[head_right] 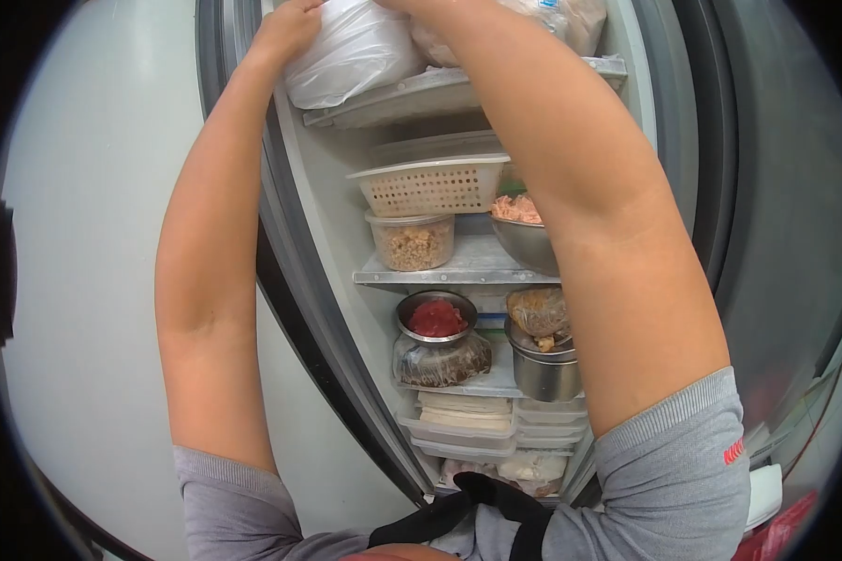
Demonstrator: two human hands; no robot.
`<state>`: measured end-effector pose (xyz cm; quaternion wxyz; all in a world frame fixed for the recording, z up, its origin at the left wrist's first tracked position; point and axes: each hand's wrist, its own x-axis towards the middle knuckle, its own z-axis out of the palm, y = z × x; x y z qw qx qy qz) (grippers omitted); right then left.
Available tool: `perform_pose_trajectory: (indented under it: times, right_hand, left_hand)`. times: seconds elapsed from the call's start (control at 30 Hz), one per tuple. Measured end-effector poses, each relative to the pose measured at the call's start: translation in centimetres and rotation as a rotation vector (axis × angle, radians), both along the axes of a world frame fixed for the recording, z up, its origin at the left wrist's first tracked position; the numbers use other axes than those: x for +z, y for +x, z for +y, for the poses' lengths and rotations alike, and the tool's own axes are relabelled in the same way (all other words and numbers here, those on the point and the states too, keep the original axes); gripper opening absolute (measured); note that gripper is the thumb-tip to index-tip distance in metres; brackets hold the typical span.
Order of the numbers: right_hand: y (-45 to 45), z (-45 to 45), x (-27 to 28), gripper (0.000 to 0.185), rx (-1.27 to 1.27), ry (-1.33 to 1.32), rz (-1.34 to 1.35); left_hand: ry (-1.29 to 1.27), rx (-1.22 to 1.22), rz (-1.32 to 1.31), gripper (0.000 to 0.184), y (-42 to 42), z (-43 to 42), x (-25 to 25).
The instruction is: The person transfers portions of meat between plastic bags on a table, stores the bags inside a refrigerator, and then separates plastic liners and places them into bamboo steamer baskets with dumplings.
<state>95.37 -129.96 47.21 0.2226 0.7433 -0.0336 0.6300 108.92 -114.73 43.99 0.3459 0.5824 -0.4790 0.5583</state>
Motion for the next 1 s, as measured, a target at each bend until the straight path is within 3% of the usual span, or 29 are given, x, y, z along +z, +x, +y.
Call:
perform_pose_trajectory:
  times: [0.03,0.1,0.23,0.3,0.37,0.43,0.47,0.57,0.6,0.63,0.67,0.73,0.8,0.83,0.87,0.93,1.0]
  right_hand:
    - [-0.1,-0.3,-0.1,0.02,0.004,-0.001,0.005]
    - [-0.7,-0.9,-0.5,0.024,0.13,-0.251,-0.083]
    - [-0.9,-1.1,-0.5,0.024,0.353,-0.343,-0.245]
    - [-2.5,0.2,-2.4,0.026,0.392,-0.223,-0.271]
    - [-3.7,1.4,-4.3,0.028,0.489,-0.226,-0.328]
    - [-6.1,2.8,-8.7,0.03,0.59,-0.202,-0.367]
    - [-8.6,4.1,-12.1,0.034,0.635,0.206,-0.194]
    - [-10.9,8.3,-27.6,0.019,1.181,0.493,-0.23]
    - [-12.7,9.9,-34.2,0.018,1.194,0.799,-0.069]
    - [-13.3,9.9,-41.1,0.021,1.06,0.642,0.138]
    - [-14.3,11.0,-48.8,0.028,1.004,0.699,0.412]
    - [-16.7,11.3,-64.0,0.043,0.929,0.954,1.16]
    - [-21.1,8.1,-85.6,0.048,0.624,0.898,1.746]
    - [-24.9,6.3,-94.7,0.047,0.58,0.929,1.905]
    - [-28.6,4.7,-99.9,0.046,0.472,0.97,2.062]
    - [-33.3,1.2,-102.8,0.046,0.209,1.126,2.214]
    - [-35.2,-1.1,-102.6,0.045,0.017,1.331,2.215]
  left_hand:
    - [-0.035,-0.065,-0.05,0.031,0.2,0.1,-0.5]
    - [-0.065,-0.123,-0.096,0.031,0.3,0.5,-1.4]
    - [-0.186,-0.195,-0.24,0.032,0.1,1.8,-2.8]
    - [-0.221,-0.202,-0.268,0.032,-1.7,3.2,-5.2]
    - [-0.303,-0.172,-0.116,0.041,-5.6,5.4,-8.8]
    - [-0.309,-0.165,-0.128,0.041,-10.9,8.8,-14.7]
    - [-0.329,-0.133,-0.218,0.04,-12.6,11.1,-17.8]
    - [-0.43,0.142,-0.406,0.037,-17.7,20.2,-28.0]
    - [-0.435,0.313,-0.446,0.034,-18.6,25.1,-31.1]
    - [-0.459,0.436,-0.533,0.035,-18.3,30.6,-33.5]
    - [-0.576,0.638,-0.403,0.037,-19.1,34.1,-35.6]
    - [-0.875,0.76,0.093,0.042,-18.4,41.5,-39.9]
    - [-1.22,0.177,0.747,0.056,-14.4,49.6,-44.5]
    - [-1.17,-0.171,0.914,0.064,-15.6,48.7,-45.4]
    - [-1.032,-0.334,1.08,0.059,-16.4,49.7,-46.0]
    - [-0.884,-0.463,1.089,0.051,-15.5,51.6,-47.5]
    - [-0.988,-0.201,1.158,0.057,-15.6,52.3,-48.9]
